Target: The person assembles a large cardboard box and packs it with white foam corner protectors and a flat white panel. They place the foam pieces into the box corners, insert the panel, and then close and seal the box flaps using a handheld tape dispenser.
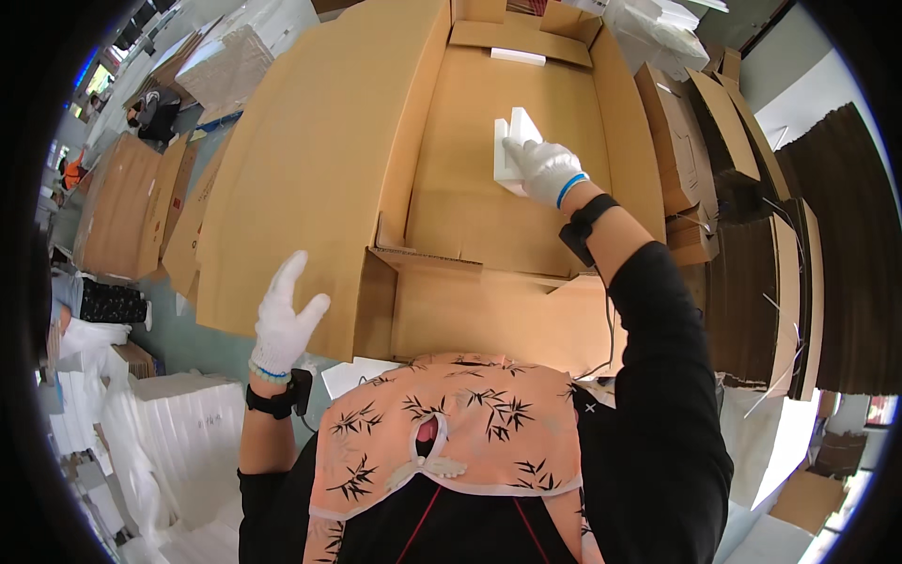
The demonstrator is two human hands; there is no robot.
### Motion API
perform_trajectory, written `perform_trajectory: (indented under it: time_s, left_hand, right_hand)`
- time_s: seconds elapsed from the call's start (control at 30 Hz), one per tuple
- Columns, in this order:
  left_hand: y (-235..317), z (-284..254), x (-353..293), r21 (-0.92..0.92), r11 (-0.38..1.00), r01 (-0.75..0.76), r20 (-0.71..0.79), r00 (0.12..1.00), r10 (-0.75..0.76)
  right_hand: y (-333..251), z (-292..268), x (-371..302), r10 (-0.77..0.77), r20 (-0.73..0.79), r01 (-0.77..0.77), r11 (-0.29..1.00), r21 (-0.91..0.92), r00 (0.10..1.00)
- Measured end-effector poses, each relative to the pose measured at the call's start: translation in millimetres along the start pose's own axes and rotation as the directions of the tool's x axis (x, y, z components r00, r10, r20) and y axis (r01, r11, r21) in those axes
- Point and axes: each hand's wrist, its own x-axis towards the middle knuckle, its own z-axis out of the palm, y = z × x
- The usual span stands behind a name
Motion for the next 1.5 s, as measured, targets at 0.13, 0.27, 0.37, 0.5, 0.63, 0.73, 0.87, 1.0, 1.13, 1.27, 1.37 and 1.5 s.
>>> perform_trajectory:
  time_s: [0.13,0.27,0.37,0.5,0.63,0.73,0.87,1.0,1.13,1.27,1.37,1.5]
  left_hand:
    - [8.3,-7.5,17.9,0.011,1.0,-0.027,0.045,0.999,0.026]
    - [29.6,3.4,66.6,0.033,0.985,-0.171,0.132,0.977,0.165]
    - [48.8,23.7,100.5,0.162,0.831,-0.532,0.094,0.846,0.524]
    - [51.5,51.9,121.4,0.087,0.742,-0.665,0.516,0.667,0.537]
    - [35.2,60.8,109.7,0.012,0.719,-0.695,0.408,0.66,0.631]
    - [35.1,44.8,108.5,-0.034,0.828,-0.559,0.368,0.764,0.531]
    - [19.5,32.1,96.7,-0.002,0.981,-0.193,0.155,0.969,0.191]
    - [-9.2,57.6,93.1,0.161,0.978,-0.136,-0.014,0.99,0.14]
    - [-13.9,58.4,98.0,0.212,0.972,-0.103,0.128,0.989,0.077]
    - [-10.8,61.3,103.7,0.227,0.968,-0.107,0.179,0.982,0.067]
    - [-11.1,62.2,103.9,0.277,0.95,-0.144,0.194,0.977,0.091]
    - [-14.3,61.3,103.3,0.307,0.941,-0.144,0.213,0.974,0.079]
  right_hand:
    - [13.0,-49.0,-20.8,-0.101,0.029,0.099,0.992,0.076,0.994]
    - [63.0,-87.4,-59.4,-0.195,-0.246,0.263,0.923,0.282,0.949]
    - [56.0,-111.5,-91.4,-0.246,0.045,0.182,0.818,0.545,0.968]
    - [58.3,-107.8,-108.9,0.032,-0.005,-0.02,0.729,0.684,0.999]
    - [10.7,-82.3,-87.2,0.136,-0.229,0.11,0.579,0.808,0.964]
    - [-61.2,-42.9,-53.9,-0.069,-0.351,0.255,0.817,0.517,0.934]
    - [-131.9,-18.1,-29.9,-0.24,-0.158,0.285,0.729,0.623,0.958]
    - [-156.3,-30.1,-2.7,-0.121,0.098,0.026,0.747,0.664,0.988]
    - [-151.5,-46.2,8.3,0.038,0.268,-0.187,0.81,0.555,0.963]
    - [-104.2,-19.7,11.4,0.162,0.127,-0.206,0.796,0.569,0.979]
    - [-56.6,-23.5,-34.4,0.101,-0.124,-0.007,0.803,0.596,0.987]
    - [20.7,-18.0,-106.6,-0.2,-0.299,0.254,0.954,0.156,0.933]
